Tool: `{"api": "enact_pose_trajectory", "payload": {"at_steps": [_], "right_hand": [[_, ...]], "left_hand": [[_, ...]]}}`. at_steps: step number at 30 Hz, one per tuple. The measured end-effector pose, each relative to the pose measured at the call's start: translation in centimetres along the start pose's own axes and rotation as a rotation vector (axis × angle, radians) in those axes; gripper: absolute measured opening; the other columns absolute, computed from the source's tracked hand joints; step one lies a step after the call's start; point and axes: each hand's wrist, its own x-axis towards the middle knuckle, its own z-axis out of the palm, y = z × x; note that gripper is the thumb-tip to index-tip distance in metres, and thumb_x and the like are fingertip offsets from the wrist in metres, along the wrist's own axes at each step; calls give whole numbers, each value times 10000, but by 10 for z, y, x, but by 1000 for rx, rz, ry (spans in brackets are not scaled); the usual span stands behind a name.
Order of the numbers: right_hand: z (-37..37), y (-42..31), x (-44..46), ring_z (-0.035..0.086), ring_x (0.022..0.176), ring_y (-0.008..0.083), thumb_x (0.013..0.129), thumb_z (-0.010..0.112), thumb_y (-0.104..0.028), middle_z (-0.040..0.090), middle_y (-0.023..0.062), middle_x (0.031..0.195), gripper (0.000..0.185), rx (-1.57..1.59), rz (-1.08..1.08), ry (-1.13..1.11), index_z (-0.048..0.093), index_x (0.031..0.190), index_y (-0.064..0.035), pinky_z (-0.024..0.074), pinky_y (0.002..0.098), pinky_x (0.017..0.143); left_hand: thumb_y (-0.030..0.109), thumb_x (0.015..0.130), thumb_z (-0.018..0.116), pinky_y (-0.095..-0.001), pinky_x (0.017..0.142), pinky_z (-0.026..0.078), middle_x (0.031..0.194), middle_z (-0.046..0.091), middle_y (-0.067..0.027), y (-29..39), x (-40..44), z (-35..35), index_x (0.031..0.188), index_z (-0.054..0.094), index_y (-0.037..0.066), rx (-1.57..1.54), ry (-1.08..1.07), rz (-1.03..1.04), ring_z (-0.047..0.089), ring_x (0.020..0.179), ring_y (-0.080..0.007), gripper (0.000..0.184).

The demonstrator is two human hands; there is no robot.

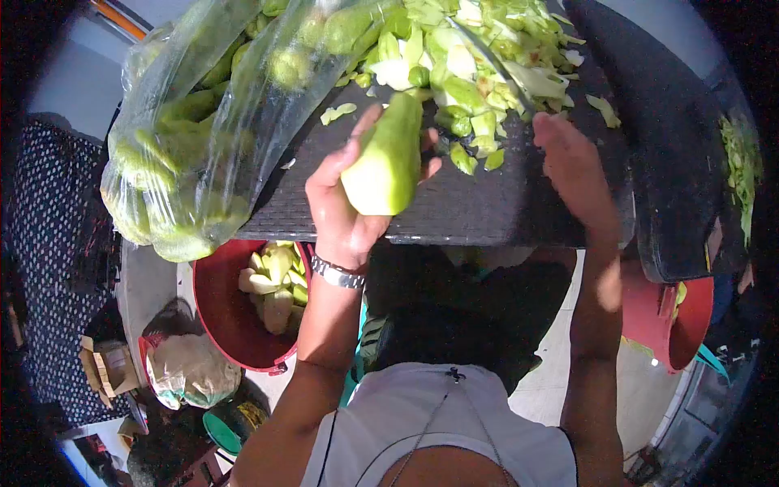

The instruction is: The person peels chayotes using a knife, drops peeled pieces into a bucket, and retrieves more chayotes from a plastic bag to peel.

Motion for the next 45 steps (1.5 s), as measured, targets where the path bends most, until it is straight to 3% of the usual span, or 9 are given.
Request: {"api": "enact_pose_trajectory", "payload": {"at_steps": [3, 4, 7, 9, 12, 16, 19, 40, 45], "right_hand": [[3, -12, -13, 719, 860, 399, 987, 613, -506, 702, 242, 881, 501, 23, -55, -29, 637, 1027, -8, 525, 439, 748], [2, -21, -18, 720, 825, 395, 975, 634, -496, 704, 234, 860, 488, -5, -80, -57, 631, 1030, -11, 531, 442, 725], [6, -38, -44, 722, 726, 377, 927, 702, -480, 709, 193, 801, 475, -46, -135, -175, 615, 1043, -28, 546, 444, 657], [14, -38, -58, 718, 666, 356, 881, 755, -489, 711, 147, 767, 499, -23, -210, -244, 608, 1055, -46, 554, 439, 610], [29, -37, -79, 632, 520, 186, 790, 860, -378, 613, 38, 620, 458, -106, -531, -173, 583, 990, -74, 483, 334, 507], [34, -36, -84, 689, 565, 277, 731, 811, -641, 645, 46, 660, 623, -264, -575, -89, 581, 964, -111, 558, 409, 534], [34, -33, -81, 648, 517, 224, 708, 896, -482, 610, 23, 601, 586, -281, -680, -37, 572, 967, -69, 501, 355, 496], [32, -27, -70, 691, 590, 252, 732, 885, -419, 663, 51, 668, 506, -259, -537, -152, 603, 973, -75, 534, 365, 557], [17, -23, -43, 720, 654, 342, 812, 765, -609, 690, 113, 702, 565, -215, -343, -182, 603, 984, -96, 568, 452, 611]], "left_hand": [[287, 919, 596, -570, 862, 602, 1344, 568, -274, -5, 1, -18, 1414, 472, -5, 12, -78, -256, 630, 1145, -453, 587], [332, 941, 599, -517, 724, 621, 1200, 657, -240, -10, -1, -16, 1337, 534, -2, 56, 1, -262, 689, 1015, -402, 522], [380, 956, 605, -503, 628, 607, 1113, 690, -203, -15, 2, -9, 1296, 562, 6, 16, 58, -301, 705, 962, -360, 507], [421, 965, 603, -471, 633, 597, 1049, 709, -172, -23, 0, -9, 1263, 591, 19, -6, 114, -283, 715, 905, -342, 501], [421, 964, 604, -436, 702, 611, 1011, 719, -170, -25, 5, 9, 1238, 607, 10, 87, 166, -184, 728, 817, -328, 494], [449, 1010, 547, -458, 748, 623, 1012, 728, -185, -25, 9, 3, 1253, 600, 6, 58, 30, -302, 734, 819, -310, 508], [441, 1031, 517, -447, 729, 627, 1031, 730, -188, -25, 7, -1, 1274, 599, 10, -5, -15, -334, 739, 832, -302, 502], [394, 1042, 516, -383, 775, 594, 1021, 732, -131, -38, 4, 1, 1249, 627, 26, -49, 93, -258, 723, 873, -250, 437], [420, 1042, 500, -455, 807, 583, 1134, 711, -154, -42, -5, 1, 1292, 605, 50, -40, 172, -205, 713, 921, -288, 459]]}}
